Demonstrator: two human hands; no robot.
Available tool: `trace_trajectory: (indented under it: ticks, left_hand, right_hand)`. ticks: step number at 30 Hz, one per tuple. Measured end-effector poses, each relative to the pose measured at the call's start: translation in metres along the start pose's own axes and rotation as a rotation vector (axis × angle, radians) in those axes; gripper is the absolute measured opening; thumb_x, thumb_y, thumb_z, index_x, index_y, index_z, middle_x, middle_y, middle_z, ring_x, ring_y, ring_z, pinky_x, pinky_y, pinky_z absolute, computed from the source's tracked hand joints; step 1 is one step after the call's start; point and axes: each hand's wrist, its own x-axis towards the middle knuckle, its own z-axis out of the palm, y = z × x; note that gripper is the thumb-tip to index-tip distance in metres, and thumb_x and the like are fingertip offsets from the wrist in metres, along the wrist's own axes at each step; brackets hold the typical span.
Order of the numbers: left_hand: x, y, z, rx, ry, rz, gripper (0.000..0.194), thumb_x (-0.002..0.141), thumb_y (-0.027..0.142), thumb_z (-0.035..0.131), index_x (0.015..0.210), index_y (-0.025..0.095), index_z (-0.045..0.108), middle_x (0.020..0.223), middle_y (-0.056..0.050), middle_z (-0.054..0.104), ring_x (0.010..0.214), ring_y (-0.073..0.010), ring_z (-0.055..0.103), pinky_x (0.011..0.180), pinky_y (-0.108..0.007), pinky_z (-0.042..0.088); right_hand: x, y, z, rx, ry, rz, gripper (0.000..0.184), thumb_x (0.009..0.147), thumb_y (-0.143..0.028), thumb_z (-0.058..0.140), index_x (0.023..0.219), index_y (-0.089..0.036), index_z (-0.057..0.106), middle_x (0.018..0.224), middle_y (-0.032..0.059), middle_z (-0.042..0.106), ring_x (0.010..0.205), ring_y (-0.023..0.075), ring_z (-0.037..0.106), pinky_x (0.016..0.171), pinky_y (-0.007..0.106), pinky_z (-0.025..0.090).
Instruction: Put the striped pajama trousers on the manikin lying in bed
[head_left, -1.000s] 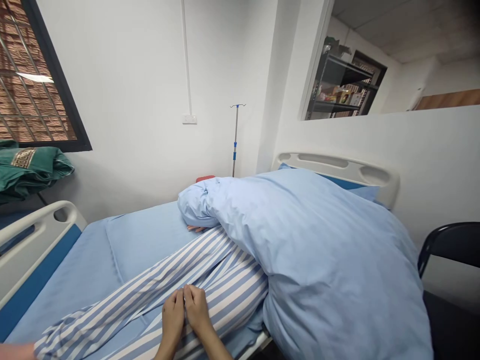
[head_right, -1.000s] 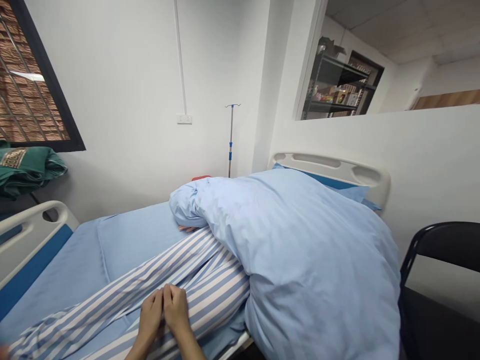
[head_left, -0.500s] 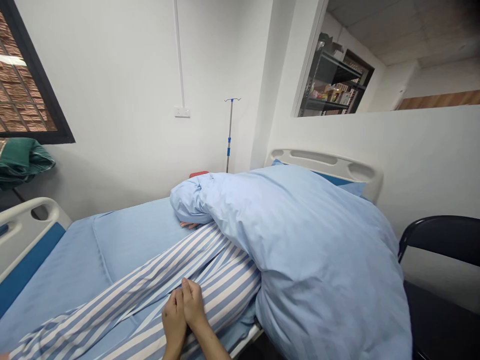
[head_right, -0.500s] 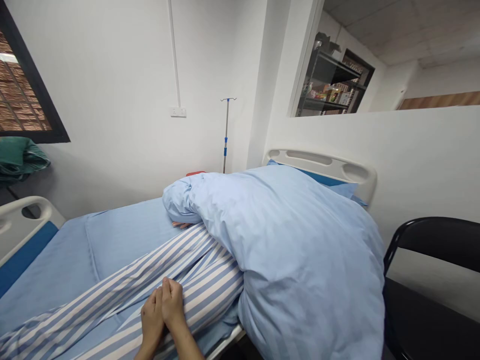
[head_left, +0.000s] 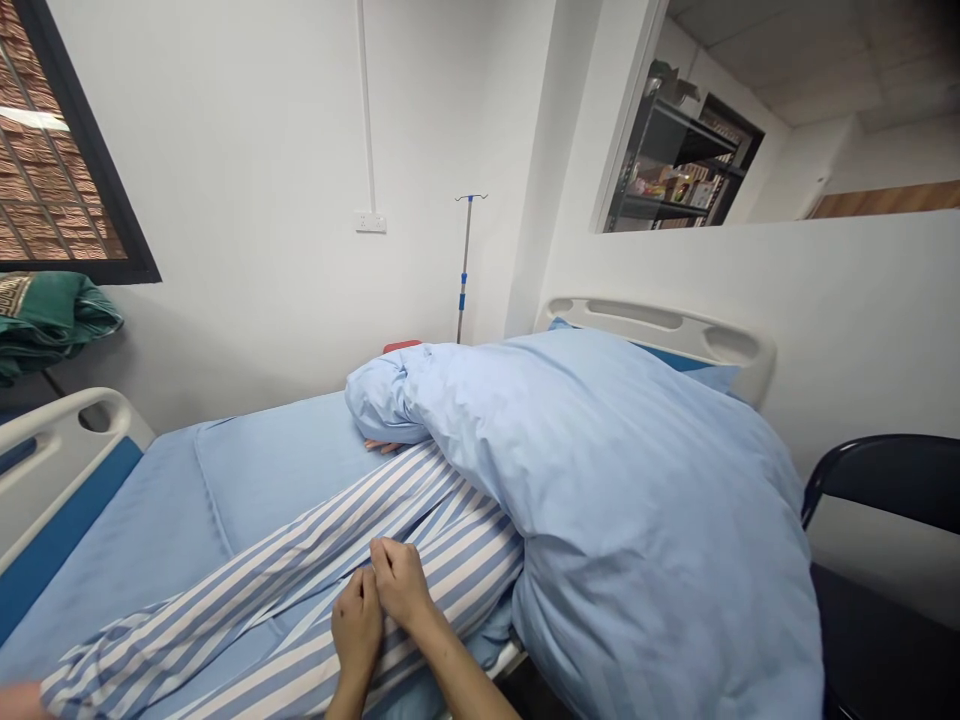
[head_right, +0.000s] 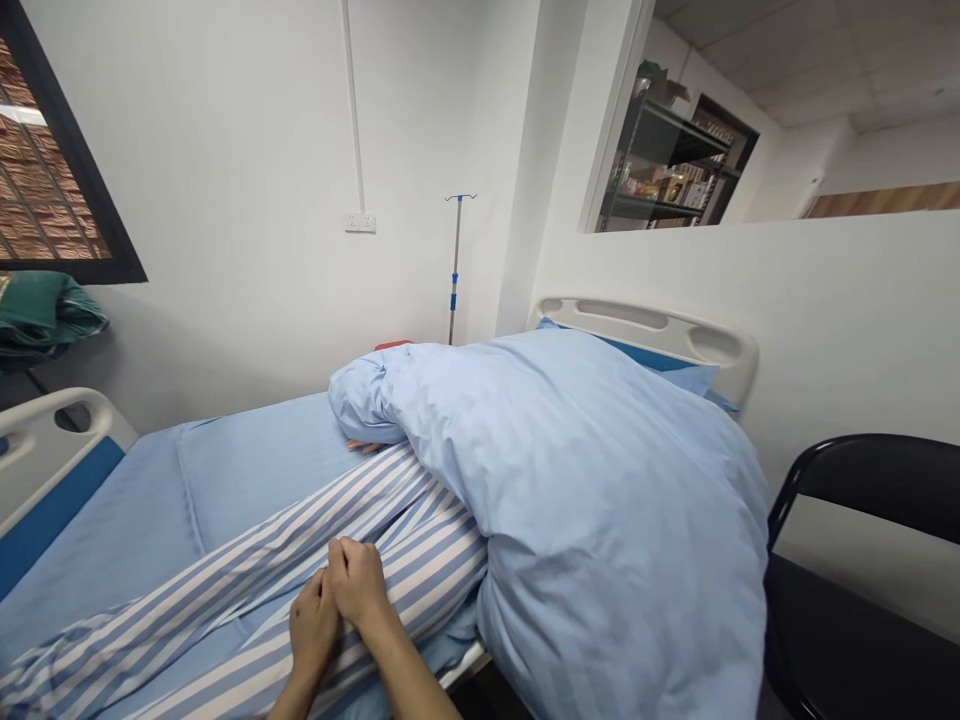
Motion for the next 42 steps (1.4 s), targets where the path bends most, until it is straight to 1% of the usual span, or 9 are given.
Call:
trace_trajectory:
  ticks: [7,12,17,21,25,28,30,34,42]
  left_hand:
    - [-0.001,0.005,-0.002,0.046,-0.044,-0.030,0.035,0.086,0.038,0.027,0.067,0.022,0.052,0.069,-0.006,0.063,0.068,-0.0192,0.055,0.063,-0.027,0.034]
    - [0.002,0.007,0.000,0.080,-0.091,-0.050,0.034,0.086,0.036,0.028,0.071,0.021,0.054,0.076,-0.007,0.065,0.078,-0.0206,0.058,0.067,-0.028,0.036]
    - [0.016,0.022,0.005,-0.054,-0.191,-0.042,0.034,0.085,0.035,0.031,0.071,0.019,0.057,0.078,-0.008,0.065,0.075,-0.0190,0.058,0.068,-0.028,0.039]
    - [0.026,0.051,0.001,-0.307,-0.130,0.024,0.035,0.080,0.043,0.038,0.054,0.020,0.045,0.053,0.000,0.051,0.055,-0.0141,0.047,0.055,-0.025,0.036]
    - [0.021,0.071,0.003,-0.490,0.021,-0.003,0.037,0.078,0.045,0.041,0.051,0.021,0.036,0.047,0.004,0.038,0.050,-0.0109,0.037,0.053,-0.024,0.033]
    - [0.011,0.064,0.016,-0.398,0.113,-0.132,0.034,0.080,0.042,0.038,0.055,0.021,0.043,0.051,0.002,0.047,0.053,-0.0130,0.043,0.055,-0.025,0.033]
    - [0.005,0.052,0.025,-0.295,0.080,-0.158,0.031,0.080,0.040,0.037,0.058,0.021,0.048,0.055,-0.001,0.054,0.056,-0.0147,0.047,0.056,-0.025,0.033]
    - [0.002,0.037,0.034,-0.194,0.031,-0.071,0.029,0.081,0.039,0.034,0.061,0.022,0.049,0.062,-0.003,0.058,0.060,-0.0161,0.051,0.059,-0.026,0.033]
    - [0.007,0.031,0.034,-0.076,0.012,0.033,0.029,0.081,0.033,0.030,0.062,0.022,0.048,0.066,-0.006,0.059,0.064,-0.0185,0.053,0.062,-0.028,0.034]
  right_hand:
    - [-0.014,0.025,0.014,-0.080,0.009,0.016,0.042,0.092,-0.035,0.032,0.060,-0.017,0.052,0.051,-0.0008,0.051,0.049,0.0095,0.041,0.053,0.025,0.020]
    - [-0.011,0.024,0.011,0.041,0.008,0.053,0.045,0.092,-0.038,0.030,0.055,-0.017,0.045,0.048,-0.0028,0.042,0.049,0.0090,0.037,0.051,0.024,0.020]
    - [-0.006,0.031,0.010,0.288,0.053,0.116,0.043,0.090,-0.043,0.033,0.056,-0.018,0.040,0.052,-0.0032,0.039,0.052,0.0098,0.037,0.051,0.022,0.025]
    - [-0.001,0.034,0.007,0.534,0.067,0.138,0.042,0.089,-0.046,0.033,0.059,-0.018,0.040,0.055,-0.0030,0.039,0.054,0.0102,0.035,0.052,0.022,0.030]
    - [0.000,0.036,0.008,0.567,0.116,0.166,0.045,0.089,-0.050,0.033,0.058,-0.018,0.041,0.055,-0.0024,0.039,0.055,0.0111,0.037,0.054,0.023,0.032]
    - [-0.003,0.039,0.011,0.547,0.151,0.247,0.048,0.087,-0.053,0.033,0.054,-0.019,0.040,0.052,-0.0019,0.040,0.053,0.0120,0.038,0.052,0.023,0.033]
    - [-0.005,0.042,0.012,0.534,0.196,0.308,0.048,0.086,-0.055,0.034,0.053,-0.020,0.038,0.049,-0.0023,0.039,0.050,0.0122,0.038,0.050,0.024,0.033]
    - [-0.005,0.046,0.014,0.521,0.210,0.298,0.044,0.086,-0.051,0.037,0.055,-0.020,0.037,0.052,-0.0028,0.038,0.052,0.0118,0.037,0.051,0.023,0.034]
    - [-0.001,0.039,0.005,0.415,0.125,0.206,0.042,0.089,-0.044,0.035,0.055,-0.020,0.035,0.051,-0.0034,0.036,0.051,0.0107,0.034,0.050,0.023,0.029]
